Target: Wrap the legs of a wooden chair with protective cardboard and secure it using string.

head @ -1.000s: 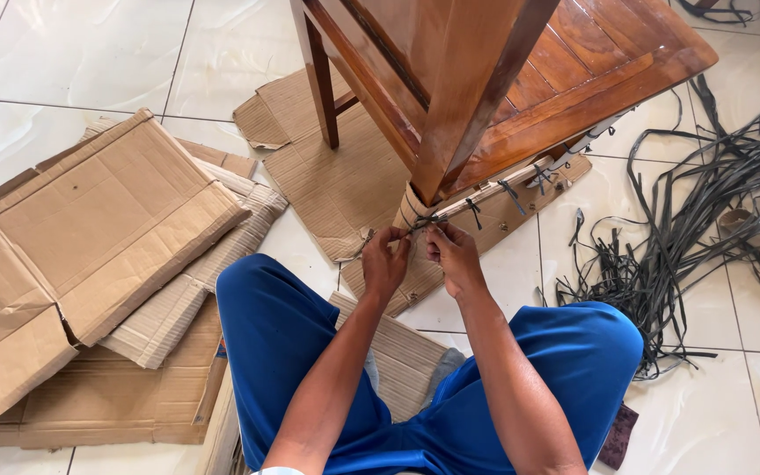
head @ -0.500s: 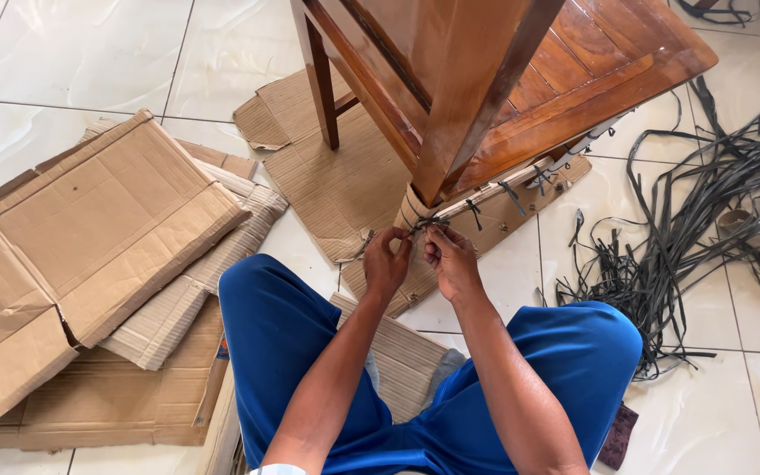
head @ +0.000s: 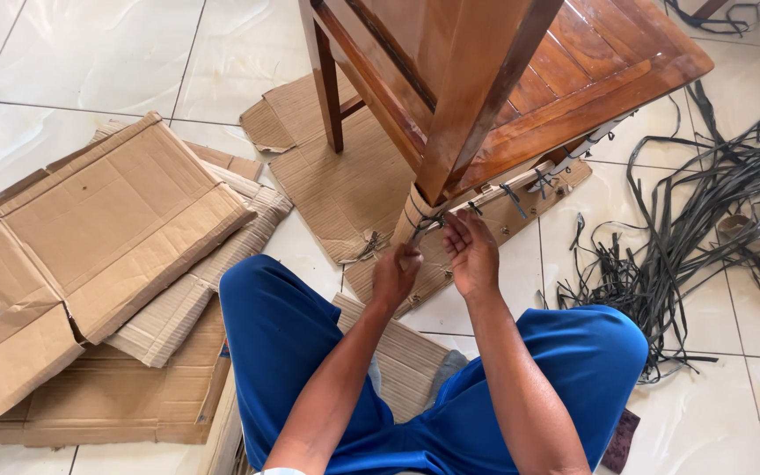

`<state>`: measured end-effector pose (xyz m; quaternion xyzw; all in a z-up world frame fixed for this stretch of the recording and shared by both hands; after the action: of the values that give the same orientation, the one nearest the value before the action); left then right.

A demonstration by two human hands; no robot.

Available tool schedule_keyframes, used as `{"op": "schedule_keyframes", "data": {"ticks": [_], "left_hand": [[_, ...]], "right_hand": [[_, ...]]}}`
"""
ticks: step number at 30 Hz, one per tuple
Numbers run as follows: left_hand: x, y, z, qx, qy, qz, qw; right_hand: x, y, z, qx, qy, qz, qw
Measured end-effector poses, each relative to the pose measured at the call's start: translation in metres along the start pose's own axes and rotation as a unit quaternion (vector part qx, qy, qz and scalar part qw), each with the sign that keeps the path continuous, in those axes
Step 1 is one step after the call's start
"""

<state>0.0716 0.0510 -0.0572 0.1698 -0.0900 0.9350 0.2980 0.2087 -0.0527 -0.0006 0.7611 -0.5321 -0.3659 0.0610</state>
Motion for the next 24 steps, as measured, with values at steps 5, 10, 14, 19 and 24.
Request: {"op": "schedule_keyframes", "data": {"ticks": [5, 10, 14, 19, 24], "left_hand": [[-0.020, 0.016, -0.019, 0.067, -0.048, -0.090, 0.993], [-0.061, 0.023, -0.061, 0.088, -0.109, -0.166, 0.976], [-0.075, 0.036, -0.058, 0.048, -0.165, -0.224, 0.959], [-0.102, 0.052, -0.078, 0.014, -0.223, -0.302, 0.927], [-0.122, 0.067, -0.097, 0.008, -0.259, -0.389, 0.884]], "right_hand": [[0.010, 0.004, -0.012, -0.007, -0.018, 0.015, 1.000], [0.047, -0.005, -0.007, 0.005, -0.001, 0.048, 0.999], [0.092, -0.012, -0.002, 0.008, 0.073, 0.094, 0.993], [0.179, -0.041, 0.019, 0.005, 0.182, 0.151, 0.972], [0.295, -0.075, 0.046, 0.035, 0.307, 0.242, 0.920]]}}
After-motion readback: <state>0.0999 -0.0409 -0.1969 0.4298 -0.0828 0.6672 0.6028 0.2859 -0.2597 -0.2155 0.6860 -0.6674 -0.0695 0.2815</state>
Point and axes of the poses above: each hand's wrist, its own y-axis away from the middle knuckle, its own x-axis out of the back of the hand, z = x × y, the point moved 7 cm from there along -y, towards the middle knuckle, and after that the axes turned 6 degrees about z, right-handed, at the moved point
